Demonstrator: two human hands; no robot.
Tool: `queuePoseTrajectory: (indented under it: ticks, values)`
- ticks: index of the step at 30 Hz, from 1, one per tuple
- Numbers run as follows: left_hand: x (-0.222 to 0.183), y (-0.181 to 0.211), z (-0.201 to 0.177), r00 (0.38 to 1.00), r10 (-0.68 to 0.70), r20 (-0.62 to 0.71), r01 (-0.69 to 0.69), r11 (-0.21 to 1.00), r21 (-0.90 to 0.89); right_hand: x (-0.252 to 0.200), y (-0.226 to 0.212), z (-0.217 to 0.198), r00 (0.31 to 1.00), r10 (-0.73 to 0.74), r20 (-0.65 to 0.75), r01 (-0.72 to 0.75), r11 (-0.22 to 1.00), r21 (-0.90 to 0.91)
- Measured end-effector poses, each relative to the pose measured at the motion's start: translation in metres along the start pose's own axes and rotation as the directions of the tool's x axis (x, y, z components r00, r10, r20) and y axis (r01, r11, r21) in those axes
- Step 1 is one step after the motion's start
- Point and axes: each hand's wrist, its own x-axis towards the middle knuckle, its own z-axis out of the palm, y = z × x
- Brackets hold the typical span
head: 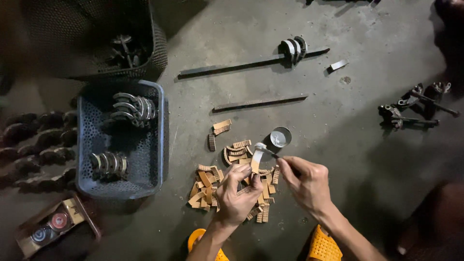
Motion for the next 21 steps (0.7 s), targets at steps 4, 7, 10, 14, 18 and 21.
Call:
queuePoseTrajectory:
  ticks: [4,7,10,14,18,21]
  values:
    - [-0.008,-0.006,0.004,0.996,-0.089,-0.031,0.088,0.995,-0.041,0.006,0.009,-0.01,0.995,0.078,-0.063,-0.075,0.996,0.055]
    - [-0.007,-0.014,0.002,0.972,-0.231,-0.048,0.226,0.97,-0.084,0.009,0.015,-0.026,0.981,0.159,-0.113,-0.136,0.973,0.188]
    - [-0.014,-0.026,0.001,0.895,-0.442,0.054,0.429,0.821,-0.376,0.009,0.014,-0.032,0.965,0.244,-0.095,-0.199,0.918,0.342]
    - [-0.013,-0.033,0.0,0.718,-0.536,0.445,0.669,0.355,-0.652,0.013,0.038,-0.014,0.993,-0.077,0.091,0.016,0.841,0.541]
    - [-0.003,-0.029,0.007,0.661,-0.402,0.634,0.713,0.073,-0.697,0.031,-0.009,-0.008,0.961,-0.105,0.257,-0.036,0.871,0.49]
    - [-0.005,-0.027,0.008,0.645,-0.36,0.674,0.69,-0.104,-0.716,0.032,-0.013,-0.007,0.931,0.039,0.362,-0.245,0.802,0.544]
